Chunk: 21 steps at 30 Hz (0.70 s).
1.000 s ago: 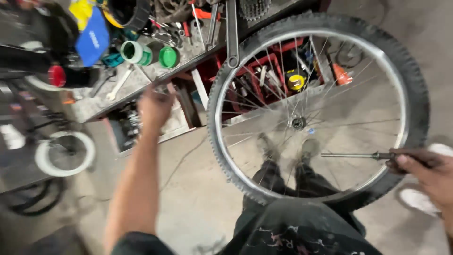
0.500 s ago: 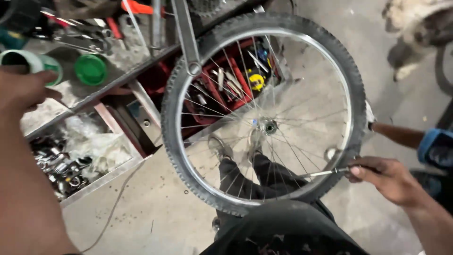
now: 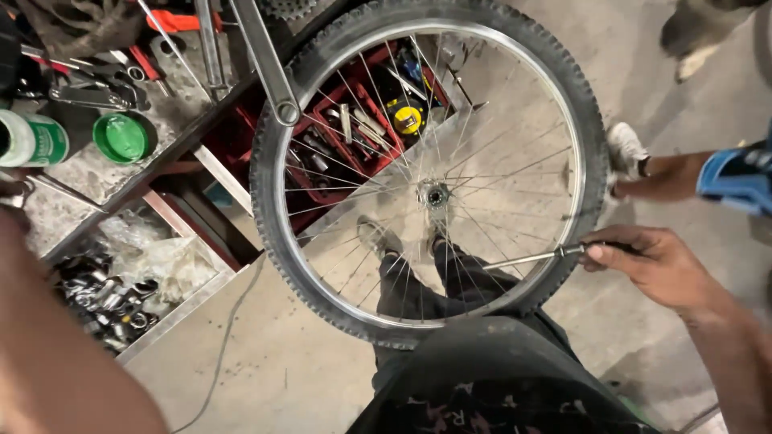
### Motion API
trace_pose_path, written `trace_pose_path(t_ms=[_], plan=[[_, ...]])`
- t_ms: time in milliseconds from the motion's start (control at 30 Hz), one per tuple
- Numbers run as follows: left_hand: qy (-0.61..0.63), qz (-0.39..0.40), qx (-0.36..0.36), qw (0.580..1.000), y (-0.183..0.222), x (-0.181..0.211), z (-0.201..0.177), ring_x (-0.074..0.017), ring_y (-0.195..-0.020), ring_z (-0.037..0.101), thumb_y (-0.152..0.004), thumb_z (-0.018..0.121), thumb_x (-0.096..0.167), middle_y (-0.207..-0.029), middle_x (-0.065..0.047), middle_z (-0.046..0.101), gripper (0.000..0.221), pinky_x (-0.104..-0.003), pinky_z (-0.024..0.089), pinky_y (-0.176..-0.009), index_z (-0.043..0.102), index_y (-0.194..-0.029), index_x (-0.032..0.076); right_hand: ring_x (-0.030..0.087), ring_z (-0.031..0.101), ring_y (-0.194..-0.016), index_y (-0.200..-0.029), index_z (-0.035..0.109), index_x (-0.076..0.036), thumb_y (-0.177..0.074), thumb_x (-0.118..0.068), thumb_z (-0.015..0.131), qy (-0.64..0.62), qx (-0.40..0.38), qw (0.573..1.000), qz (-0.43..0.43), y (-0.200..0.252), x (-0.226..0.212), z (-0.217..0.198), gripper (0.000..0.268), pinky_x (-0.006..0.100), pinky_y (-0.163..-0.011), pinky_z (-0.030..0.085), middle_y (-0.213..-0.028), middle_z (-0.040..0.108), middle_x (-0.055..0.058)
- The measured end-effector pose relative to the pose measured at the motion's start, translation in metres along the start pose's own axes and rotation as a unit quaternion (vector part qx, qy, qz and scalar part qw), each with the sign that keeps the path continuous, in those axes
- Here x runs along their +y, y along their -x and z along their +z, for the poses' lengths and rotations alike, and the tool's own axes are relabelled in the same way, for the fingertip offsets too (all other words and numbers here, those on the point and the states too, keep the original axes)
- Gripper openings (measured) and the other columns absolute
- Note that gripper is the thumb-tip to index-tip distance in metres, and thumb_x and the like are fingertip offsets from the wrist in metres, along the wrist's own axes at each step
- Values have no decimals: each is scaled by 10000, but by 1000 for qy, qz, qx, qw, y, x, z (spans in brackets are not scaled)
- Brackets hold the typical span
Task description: Repairing a bicycle wheel hub by adjusting the axle and bearings with a screwdriver and manual manipulation
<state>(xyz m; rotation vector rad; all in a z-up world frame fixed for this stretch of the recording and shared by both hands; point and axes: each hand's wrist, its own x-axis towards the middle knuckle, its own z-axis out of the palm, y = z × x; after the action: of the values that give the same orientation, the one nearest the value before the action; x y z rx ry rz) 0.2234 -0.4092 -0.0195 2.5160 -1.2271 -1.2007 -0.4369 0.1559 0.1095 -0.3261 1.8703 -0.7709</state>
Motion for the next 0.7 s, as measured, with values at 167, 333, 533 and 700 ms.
trace_pose_path(t_ms=[167,333,533,700], plan=[[-28,301,-52,952,226,-48,137,-131,-633,483,-899,559,97,-763,-5,593,125,-299,428,-598,659,-828,121,370,803,-936,-1188,778,111,-886,-28,736,31,14,994,103,-6,-21,10,335,405,-928,635,-1026,829,303],[-34,312,-369,875,407,18,248,-273,-990,800,-937,673,291,-1059,-155,793,740,-430,666,-963,361,-1577,91,231,801,-889,-1152,809,-9,-877,-116,771,43,-40,998,-32,-24,25,0,298,305,-875,635,-1003,850,158],[-229,412,-208,857,424,19,299,-275,-809,796,-898,603,384,-881,108,821,594,-476,626,-741,521,-1474,262,221,776,-909,-1144,794,6,-885,-70,780,-37,-29,998,-41,-33,66,-2,271,311,-894,629,-1019,826,150],[-271,440,-202,832,420,8,316,-237,-767,774,-913,620,334,-829,116,811,684,-446,614,-783,441,-1569,267,246,781,-870,-1154,784,20,-903,-13,757,-103,-29,994,-19,-31,75,-7,254,321,-880,644,-989,821,189]])
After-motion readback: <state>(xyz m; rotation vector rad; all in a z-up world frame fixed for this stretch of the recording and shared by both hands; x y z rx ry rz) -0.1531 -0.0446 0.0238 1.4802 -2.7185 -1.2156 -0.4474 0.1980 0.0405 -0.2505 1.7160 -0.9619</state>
